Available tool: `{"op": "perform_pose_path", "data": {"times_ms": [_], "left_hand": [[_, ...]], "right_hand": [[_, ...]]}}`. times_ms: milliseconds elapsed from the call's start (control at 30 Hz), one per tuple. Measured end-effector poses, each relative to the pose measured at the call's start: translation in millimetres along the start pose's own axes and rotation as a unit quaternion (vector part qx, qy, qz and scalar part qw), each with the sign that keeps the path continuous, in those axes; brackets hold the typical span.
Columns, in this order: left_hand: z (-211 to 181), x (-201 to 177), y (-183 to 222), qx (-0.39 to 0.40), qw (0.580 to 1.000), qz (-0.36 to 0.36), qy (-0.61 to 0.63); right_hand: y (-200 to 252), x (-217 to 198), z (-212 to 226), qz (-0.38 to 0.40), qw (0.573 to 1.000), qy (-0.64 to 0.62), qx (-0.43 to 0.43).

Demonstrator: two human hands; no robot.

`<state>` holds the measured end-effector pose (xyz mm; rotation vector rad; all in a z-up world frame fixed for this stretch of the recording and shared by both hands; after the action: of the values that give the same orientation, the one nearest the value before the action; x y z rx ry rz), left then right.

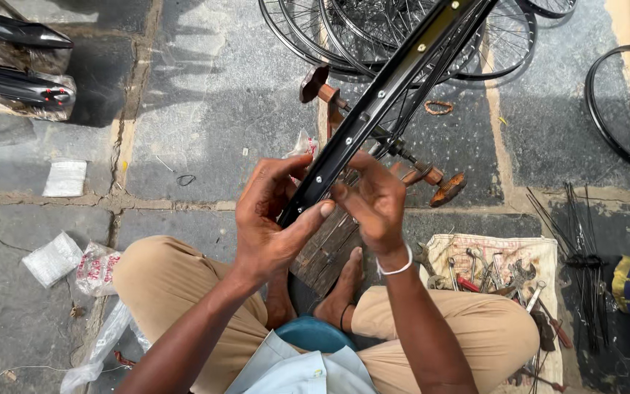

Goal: The person builds a bicycle wheel by inserting spokes into a rim, tightening spoke nipples by hand and with a wrench, and tapping the rim with a hammer.

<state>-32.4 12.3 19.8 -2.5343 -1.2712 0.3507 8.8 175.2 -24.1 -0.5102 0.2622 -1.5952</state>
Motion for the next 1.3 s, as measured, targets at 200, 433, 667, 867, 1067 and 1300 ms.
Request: {"op": "perform_pose_path", "data": {"times_ms": [200,433,667,867,1067,1300], "left_hand": [[7.1,-2.5,5.5,0.002,0.999,0.0,-0.034],[10.0,-0.1,2.6,0.002,1.0,0.013,0.013],[11.4,-0.7,1.6,-0.002,1.0,0.016,0.02],[10.0,0.3,0.1,-0.008,1.0,0.024,0.01],[1.9,-2.4,-4.0,-0.019,1.0,0.02,-0.009],[-3.7,-4.3,-9.7,0.011,0.999,0.035,-0.025]], "right_hand": [[-24.6,-20.4,7.6,0.223,0.974,0.015,0.048],[-13.9,-12.7,5.3,0.131,0.983,0.121,0.05],[-26.0,-17.5,15.6,0.201,0.973,-0.007,0.116],[-26.4,-17.5,22.6,0.185,0.98,0.047,0.061],[-19.0,-1.8,-16.9,0.058,0.958,0.27,-0.08],[4.0,55.5,1.5,-0.181,0.893,0.374,-0.173]]}}
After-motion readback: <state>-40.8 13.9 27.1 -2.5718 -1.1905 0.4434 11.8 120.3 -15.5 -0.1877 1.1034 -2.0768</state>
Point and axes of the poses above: each hand's wrist, its own y-axis away from the middle knuckle, its own x-axis out of the palm, z = x × y, the point moved 3 cm from there along -y, towards the middle knuckle, and after that the axes turned 10 degrees about z, right-handed, at the moved point
